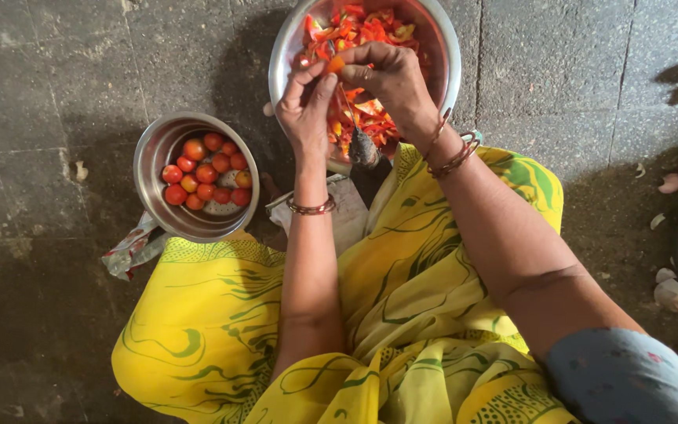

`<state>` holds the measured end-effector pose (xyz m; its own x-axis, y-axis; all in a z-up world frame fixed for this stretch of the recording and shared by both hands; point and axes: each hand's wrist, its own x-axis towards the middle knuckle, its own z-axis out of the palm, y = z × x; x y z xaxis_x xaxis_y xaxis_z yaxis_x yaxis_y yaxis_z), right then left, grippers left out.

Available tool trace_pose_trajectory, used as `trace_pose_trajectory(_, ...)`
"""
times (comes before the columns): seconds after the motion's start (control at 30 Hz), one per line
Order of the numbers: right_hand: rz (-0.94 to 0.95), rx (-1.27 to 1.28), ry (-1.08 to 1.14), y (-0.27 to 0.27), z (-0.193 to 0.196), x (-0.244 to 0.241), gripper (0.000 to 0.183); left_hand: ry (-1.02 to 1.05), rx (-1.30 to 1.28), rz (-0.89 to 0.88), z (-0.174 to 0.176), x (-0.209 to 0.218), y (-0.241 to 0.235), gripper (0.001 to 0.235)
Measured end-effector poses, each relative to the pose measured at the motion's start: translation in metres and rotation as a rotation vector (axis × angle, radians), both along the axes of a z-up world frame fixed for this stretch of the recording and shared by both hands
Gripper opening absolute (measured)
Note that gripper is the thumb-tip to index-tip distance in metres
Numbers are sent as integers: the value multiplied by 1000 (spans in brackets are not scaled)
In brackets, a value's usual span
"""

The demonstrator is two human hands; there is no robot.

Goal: The person sits on the floor and uses a traditional blade tool to cut small tomatoes into pieces. The cut pieces are collected in a metal bowl while whole tomatoes are kept in a separate colander.

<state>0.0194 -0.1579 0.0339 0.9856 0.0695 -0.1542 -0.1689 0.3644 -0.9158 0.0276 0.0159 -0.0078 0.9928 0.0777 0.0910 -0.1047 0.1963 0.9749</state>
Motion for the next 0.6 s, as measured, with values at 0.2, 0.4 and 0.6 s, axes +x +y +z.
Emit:
trace_pose_trajectory(0.2, -46, -23, 4, 9, -25, 21, 14, -57, -1, -47, -25, 22, 10, 19)
trace_pose_trajectory(0.4, -45, -408, 108, 15, -30, 29, 23, 351, 47, 118, -42, 16, 8, 21)
trace_pose_trajectory(0.6, 36, -201, 12, -2, -10, 0, 16, -42, 242, -20, -19, -10, 13, 25)
